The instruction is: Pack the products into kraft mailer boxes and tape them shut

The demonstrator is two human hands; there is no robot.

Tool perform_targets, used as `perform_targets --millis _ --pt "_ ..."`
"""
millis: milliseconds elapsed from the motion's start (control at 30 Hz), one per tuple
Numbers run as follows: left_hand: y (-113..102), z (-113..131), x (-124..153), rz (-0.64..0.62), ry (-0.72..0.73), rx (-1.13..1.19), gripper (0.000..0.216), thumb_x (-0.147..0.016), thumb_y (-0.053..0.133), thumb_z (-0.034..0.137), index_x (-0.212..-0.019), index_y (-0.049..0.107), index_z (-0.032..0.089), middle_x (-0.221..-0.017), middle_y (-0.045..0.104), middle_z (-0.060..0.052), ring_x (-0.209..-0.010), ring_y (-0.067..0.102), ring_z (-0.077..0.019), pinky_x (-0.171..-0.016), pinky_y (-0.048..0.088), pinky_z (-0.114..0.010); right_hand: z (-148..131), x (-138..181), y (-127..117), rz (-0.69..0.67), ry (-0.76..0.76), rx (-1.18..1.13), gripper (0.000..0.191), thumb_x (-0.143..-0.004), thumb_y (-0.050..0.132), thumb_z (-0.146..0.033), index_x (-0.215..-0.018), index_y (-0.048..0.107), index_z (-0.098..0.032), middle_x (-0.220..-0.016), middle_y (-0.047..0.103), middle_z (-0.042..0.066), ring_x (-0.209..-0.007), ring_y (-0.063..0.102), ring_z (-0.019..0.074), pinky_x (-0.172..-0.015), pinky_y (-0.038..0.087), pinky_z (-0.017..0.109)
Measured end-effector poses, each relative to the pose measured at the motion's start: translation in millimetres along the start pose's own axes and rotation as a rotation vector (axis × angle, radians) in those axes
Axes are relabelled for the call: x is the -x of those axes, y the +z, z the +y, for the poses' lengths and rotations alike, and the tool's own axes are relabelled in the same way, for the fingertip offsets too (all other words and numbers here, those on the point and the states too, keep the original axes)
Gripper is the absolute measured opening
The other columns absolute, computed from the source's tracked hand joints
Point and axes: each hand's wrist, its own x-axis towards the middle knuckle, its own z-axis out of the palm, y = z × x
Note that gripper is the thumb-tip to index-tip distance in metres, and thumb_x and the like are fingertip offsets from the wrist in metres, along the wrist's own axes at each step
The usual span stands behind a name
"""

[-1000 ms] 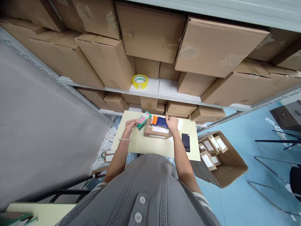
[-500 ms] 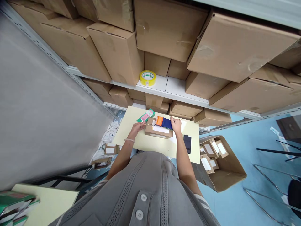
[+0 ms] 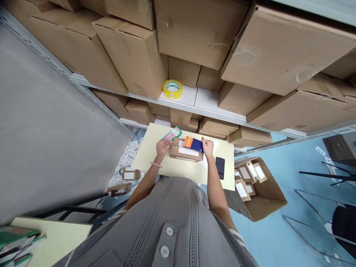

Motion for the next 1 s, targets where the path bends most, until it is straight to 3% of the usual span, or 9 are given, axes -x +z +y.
perform_targets --millis 133,333,733,1000 --pt "1.9 7.4 11.3 0.065 0.009 -0.263 0.020 -0.078 0.069 0.041 -0.087 0.076 0.024 -0.093 0.076 -0.009 -0.092 0.068 -0.0287 -0.079 0.047 -0.034 3.2 0.3 0.6 0.004 0.015 -0.011 0.057 -0.087 0.033 -0.069 -0.055 0.014 -0.025 -0.049 0.016 -0.005 -0.051 0.018 0.0091 -0.049 0.018 0.028" --pt "1.7 10.4 23.0 0.097 0.060 -0.325 0.024 -0.080 0.066 0.041 -0.097 0.075 0.025 -0.093 0.076 -0.010 -0.093 0.067 -0.0287 -0.083 0.043 -0.034 6.5 2.5 1.1 0.005 0.032 -0.044 0.058 -0.085 0.034 -0.071 -0.055 0.014 -0.025 -0.050 0.016 -0.005 -0.051 0.018 0.0089 -0.049 0.016 0.027" --pt "4.9 3.9 10.1 0.064 -0.097 -0.079 0.026 -0.065 0.080 0.043 -0.084 0.073 0.026 -0.093 0.075 -0.006 -0.098 0.065 -0.0272 -0.084 0.043 -0.033 6.9 4.8 1.9 -0.006 0.023 -0.049 0.056 -0.086 0.036 -0.065 -0.054 0.014 -0.025 -0.050 0.015 -0.005 -0.051 0.017 0.0090 -0.049 0.016 0.027" --pt "9.2 -0.4 17.6 0.073 -0.106 -0.142 0.030 -0.073 0.073 0.047 -0.094 0.071 0.026 -0.100 0.075 -0.008 -0.101 0.066 -0.0287 -0.082 0.044 -0.033 1.9 4.1 3.5 -0.016 0.010 -0.029 0.057 -0.089 0.038 -0.061 -0.052 0.015 -0.025 -0.049 0.015 -0.006 -0.050 0.017 0.0087 -0.049 0.017 0.028"
